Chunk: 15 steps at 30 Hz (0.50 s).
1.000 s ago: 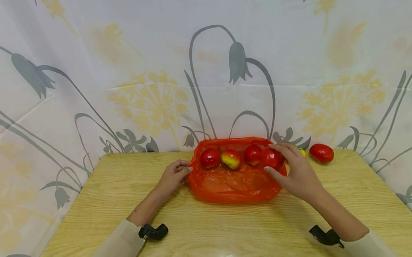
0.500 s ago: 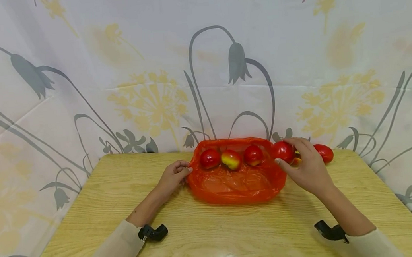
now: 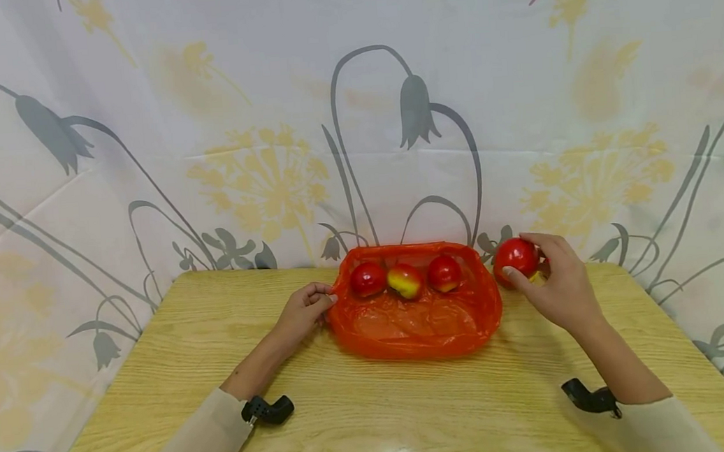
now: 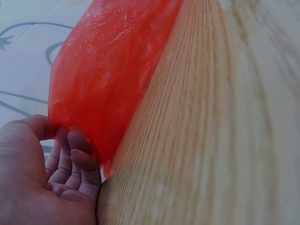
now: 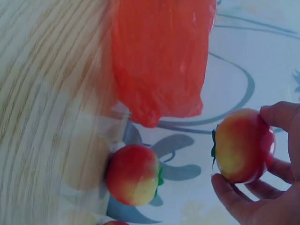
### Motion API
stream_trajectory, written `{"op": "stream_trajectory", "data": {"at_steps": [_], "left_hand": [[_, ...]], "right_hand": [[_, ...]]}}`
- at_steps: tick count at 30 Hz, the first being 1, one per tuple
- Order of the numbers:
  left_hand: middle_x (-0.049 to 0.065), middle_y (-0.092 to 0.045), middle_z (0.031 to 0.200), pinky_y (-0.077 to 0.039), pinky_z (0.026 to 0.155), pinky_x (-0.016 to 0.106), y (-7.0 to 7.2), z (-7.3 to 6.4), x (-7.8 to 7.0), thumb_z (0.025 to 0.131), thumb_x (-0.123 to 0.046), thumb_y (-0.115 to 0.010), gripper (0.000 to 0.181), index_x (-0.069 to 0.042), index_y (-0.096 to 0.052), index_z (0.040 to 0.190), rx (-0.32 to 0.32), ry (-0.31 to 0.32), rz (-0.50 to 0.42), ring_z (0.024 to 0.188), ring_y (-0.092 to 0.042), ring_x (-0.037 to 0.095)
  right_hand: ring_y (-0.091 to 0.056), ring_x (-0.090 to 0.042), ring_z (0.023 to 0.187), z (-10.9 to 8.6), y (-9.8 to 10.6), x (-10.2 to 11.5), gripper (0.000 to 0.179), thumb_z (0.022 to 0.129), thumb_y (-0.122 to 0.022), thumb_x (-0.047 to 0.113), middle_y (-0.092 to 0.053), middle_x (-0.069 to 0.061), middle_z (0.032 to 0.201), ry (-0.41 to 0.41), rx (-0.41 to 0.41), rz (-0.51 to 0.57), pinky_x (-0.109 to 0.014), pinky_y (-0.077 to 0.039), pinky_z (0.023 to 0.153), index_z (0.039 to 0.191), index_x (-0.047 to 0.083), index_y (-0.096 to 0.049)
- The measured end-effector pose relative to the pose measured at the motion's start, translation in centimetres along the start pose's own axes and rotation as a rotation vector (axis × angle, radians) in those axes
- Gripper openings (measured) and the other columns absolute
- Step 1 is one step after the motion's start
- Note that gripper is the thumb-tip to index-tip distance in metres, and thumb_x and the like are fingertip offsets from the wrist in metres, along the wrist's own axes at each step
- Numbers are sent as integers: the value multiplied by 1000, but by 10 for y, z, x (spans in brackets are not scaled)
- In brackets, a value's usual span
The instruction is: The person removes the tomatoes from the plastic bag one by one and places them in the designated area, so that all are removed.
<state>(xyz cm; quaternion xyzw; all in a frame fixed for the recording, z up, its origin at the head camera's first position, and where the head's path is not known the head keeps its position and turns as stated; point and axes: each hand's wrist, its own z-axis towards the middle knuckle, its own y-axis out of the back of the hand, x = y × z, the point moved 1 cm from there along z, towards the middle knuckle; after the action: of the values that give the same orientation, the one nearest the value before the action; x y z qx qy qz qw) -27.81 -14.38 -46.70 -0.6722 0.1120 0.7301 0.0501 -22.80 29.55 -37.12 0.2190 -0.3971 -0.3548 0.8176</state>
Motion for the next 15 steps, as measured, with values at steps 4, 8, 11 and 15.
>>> {"op": "stream_trajectory", "data": {"at_steps": [4, 8, 11, 15], "left_hand": [[-2, -63, 81, -46, 63, 24, 0, 0, 0, 104, -9, -64, 26, 9, -59, 122, 2, 5, -2, 70, -52, 15], [-1, -64, 81, -47, 63, 24, 0, -1, 0, 104, -9, -64, 25, 9, -60, 121, -1, 8, -2, 70, -52, 16], [-1, -64, 81, -47, 63, 24, 0, -1, 0, 104, -8, -64, 25, 9, -59, 121, -4, 8, -5, 70, -53, 16], [-1, -64, 81, -47, 63, 23, -1, -1, 0, 104, -8, -63, 24, 9, -59, 120, -4, 13, -17, 70, -53, 15]], "right_hand": [[-57, -40, 106, 1, 5, -5, 60, 90, -84, 10, -57, -26, 134, -24, -9, -5, 0, -36, 80, 143, -3, -59], [-59, -41, 107, 2, 9, -9, 60, 91, -83, 10, -57, -27, 136, -49, -16, -12, 0, -36, 82, 144, -3, -58], [-59, -42, 106, 2, 12, -14, 60, 92, -83, 11, -57, -27, 137, -62, -27, -22, -2, -36, 82, 144, -3, -58], [-58, -44, 109, 2, 15, -21, 61, 93, -82, 15, -54, -28, 140, -99, -23, -31, -2, -35, 80, 146, -2, -57]]}}
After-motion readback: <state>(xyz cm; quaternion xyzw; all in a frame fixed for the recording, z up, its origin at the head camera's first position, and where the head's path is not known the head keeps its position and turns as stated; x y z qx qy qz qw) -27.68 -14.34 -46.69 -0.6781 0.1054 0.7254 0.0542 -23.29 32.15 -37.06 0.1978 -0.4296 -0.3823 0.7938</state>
